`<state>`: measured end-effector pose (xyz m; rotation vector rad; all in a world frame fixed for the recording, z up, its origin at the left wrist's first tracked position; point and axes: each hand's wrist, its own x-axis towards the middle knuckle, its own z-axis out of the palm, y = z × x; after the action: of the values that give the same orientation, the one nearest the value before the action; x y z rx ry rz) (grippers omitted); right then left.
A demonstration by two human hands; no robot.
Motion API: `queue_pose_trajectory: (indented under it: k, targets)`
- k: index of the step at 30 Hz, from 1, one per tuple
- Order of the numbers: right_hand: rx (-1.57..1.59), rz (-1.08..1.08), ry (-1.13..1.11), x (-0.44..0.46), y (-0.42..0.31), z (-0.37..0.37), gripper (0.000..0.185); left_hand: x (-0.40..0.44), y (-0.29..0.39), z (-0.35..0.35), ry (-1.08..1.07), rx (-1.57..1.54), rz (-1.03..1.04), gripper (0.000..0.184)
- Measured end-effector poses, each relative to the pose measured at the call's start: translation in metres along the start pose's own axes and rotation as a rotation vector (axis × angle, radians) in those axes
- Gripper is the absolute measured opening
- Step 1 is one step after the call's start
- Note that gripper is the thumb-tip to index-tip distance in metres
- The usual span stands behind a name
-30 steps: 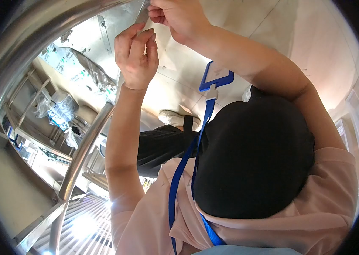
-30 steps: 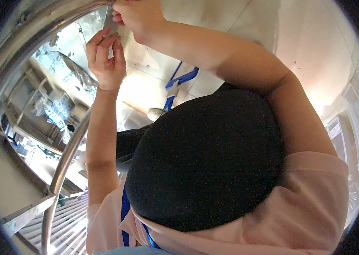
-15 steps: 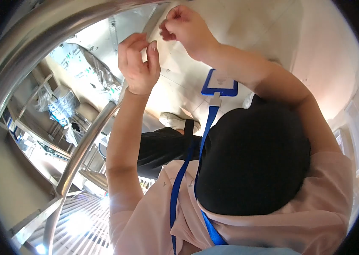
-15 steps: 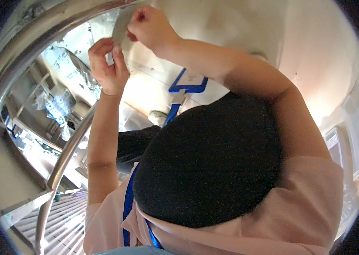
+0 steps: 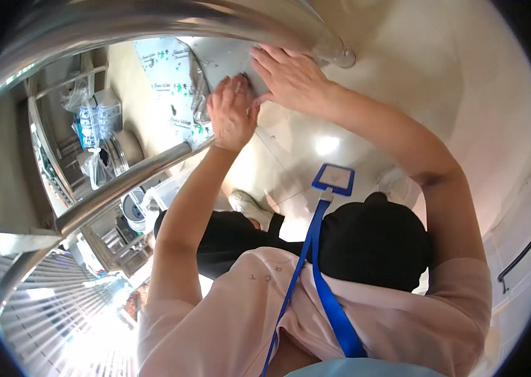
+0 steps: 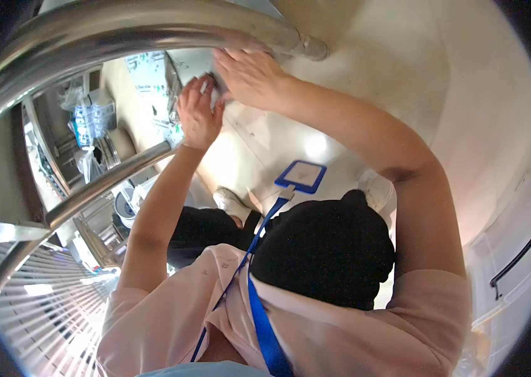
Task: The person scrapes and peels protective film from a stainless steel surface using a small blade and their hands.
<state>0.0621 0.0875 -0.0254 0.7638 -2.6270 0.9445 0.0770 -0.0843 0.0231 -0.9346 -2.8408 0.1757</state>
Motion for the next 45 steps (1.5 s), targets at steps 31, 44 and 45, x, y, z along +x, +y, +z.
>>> queue_pose_trajectory:
  k: [31, 44, 45]
  targets:
    - [-0.289, -0.656, -0.737, 0.126, -0.108, 0.047, 0.030, -0.096, -0.123, -0.014, -0.092, -0.348, -0.209, 0.010]
    - [-0.215, -0.561, -0.732, 0.127, -0.105, 0.046, 0.015, -0.107, -0.126, -0.011, 0.128, -0.057, 0.517, 0.035]
    - [-0.166, -0.583, -0.691, 0.126, -0.102, 0.046, 0.012, -0.101, -0.122, -0.005, 0.087, -0.036, 0.506, 0.033]
